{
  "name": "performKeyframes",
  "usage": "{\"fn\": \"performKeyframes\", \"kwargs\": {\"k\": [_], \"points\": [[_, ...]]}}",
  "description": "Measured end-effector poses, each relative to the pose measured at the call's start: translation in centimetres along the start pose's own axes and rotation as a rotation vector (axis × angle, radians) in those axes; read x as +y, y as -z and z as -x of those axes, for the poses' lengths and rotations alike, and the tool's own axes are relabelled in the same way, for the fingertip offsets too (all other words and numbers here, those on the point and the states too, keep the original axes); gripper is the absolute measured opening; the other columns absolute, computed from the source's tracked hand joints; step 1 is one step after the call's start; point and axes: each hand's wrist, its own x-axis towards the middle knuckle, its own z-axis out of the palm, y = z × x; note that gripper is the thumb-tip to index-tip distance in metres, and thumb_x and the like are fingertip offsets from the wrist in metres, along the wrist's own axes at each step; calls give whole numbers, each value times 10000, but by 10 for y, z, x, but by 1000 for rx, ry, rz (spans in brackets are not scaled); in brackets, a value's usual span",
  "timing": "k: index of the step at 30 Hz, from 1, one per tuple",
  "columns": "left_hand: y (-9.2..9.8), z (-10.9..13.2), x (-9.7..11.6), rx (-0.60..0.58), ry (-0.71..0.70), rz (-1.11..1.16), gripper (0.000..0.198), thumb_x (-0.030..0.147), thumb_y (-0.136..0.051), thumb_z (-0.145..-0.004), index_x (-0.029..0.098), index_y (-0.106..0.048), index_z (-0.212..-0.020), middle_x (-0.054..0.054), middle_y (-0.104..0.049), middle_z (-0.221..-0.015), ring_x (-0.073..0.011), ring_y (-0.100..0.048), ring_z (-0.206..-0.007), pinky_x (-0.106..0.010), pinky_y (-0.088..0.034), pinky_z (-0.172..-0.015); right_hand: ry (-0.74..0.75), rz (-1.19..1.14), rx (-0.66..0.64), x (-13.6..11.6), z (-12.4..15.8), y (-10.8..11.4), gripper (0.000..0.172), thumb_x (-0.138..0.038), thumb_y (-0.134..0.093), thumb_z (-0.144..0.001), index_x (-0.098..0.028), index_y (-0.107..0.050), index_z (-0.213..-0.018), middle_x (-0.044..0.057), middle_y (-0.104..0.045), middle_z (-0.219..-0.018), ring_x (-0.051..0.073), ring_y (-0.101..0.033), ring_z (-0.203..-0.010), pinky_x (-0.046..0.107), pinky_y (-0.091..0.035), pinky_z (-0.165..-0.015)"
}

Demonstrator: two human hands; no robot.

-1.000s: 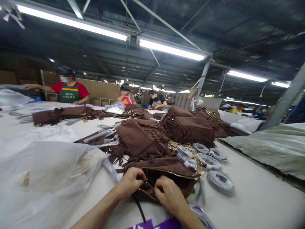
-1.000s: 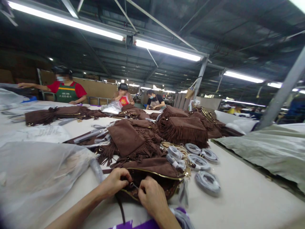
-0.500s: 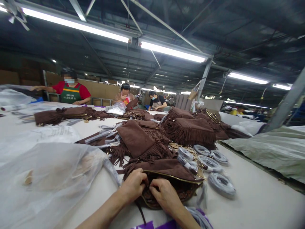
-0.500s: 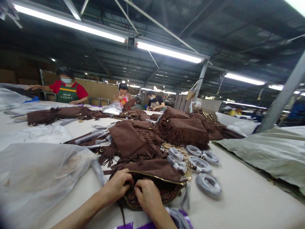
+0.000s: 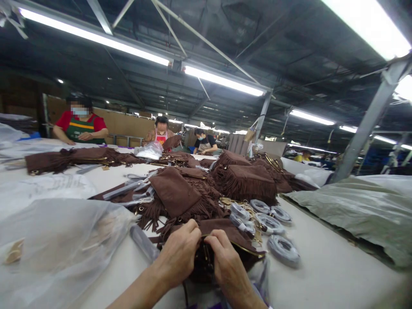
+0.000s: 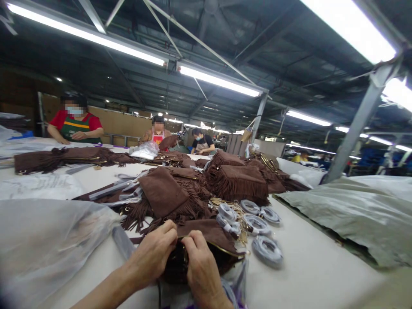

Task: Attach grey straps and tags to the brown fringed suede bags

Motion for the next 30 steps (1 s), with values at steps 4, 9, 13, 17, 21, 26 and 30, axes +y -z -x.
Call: {"fn": "performKeyframes", "kwargs": {"k": [4, 9, 13, 17, 21, 26, 30], "points": [[-12, 5, 8, -43, 158, 422, 102, 100, -455, -714, 199, -444, -696, -12, -547, -739, -161, -523, -707, -263, -413, -650, -247, -326, 115, -5, -8, -8, 160, -209, -402, -907, -218, -552, -964, 21, -613, -817, 179, -610, -759, 293, -500, -717], [-32, 12, 5, -218, 299, 886, 53, 189, -472, -663, 199, -448, -709, 19, -561, -678, -125, -509, -531, -214, -392, -480, -444, -603, 126, -5, -13, -11, 196, -352, -499, -901, -214, -550, -1031, 26, -651, -869, 191, -637, -831, 301, -500, -736], [-41, 12, 2, -143, 243, 878, 32, 187, -489, -638, 182, -483, -669, 12, -550, -648, -140, -521, -634, -214, -399, -570, -476, -671, 93, -7, -13, -8, 287, -468, -582, -876, -216, -586, -1012, 30, -662, -896, 195, -643, -882, 289, -502, -730], [-43, 11, -1, -116, 297, 880, 71, 213, -500, -654, 169, -534, -699, 1, -583, -652, -151, -546, -630, -231, -406, -581, -717, -907, 296, 1, -7, 8, 503, -656, -695, -719, -216, -616, -948, 51, -670, -957, 227, -653, -931, 220, -499, -530], [-44, 12, -2, -115, 313, 891, 88, 210, -504, -663, 161, -547, -722, 0, -591, -638, -164, -575, -623, -245, -413, -587, -844, -990, 329, 8, 9, 22, 500, -593, -835, -588, -179, -690, -827, 20, -691, -782, 104, -596, -599, 139, -399, -387], [-48, 13, 0, -102, 297, 886, 56, 226, -514, -705, 172, -509, -718, 14, -568, -643, -136, -518, -605, -226, -379, -560, -838, -1023, 141, -5, 15, 15, 525, -509, -899, -537, -142, -744, -879, 73, -744, -829, 102, -618, -591, 128, -420, -388], [-44, 15, 2, -123, 271, 824, 62, 215, -514, -744, 178, -476, -711, 26, -535, -668, -123, -485, -624, -209, -356, -550, -804, -1099, 127, -15, 10, 6, 408, -479, -873, -615, -146, -713, -786, 29, -716, -689, 88, -619, -571, 122, -462, -439]]}}
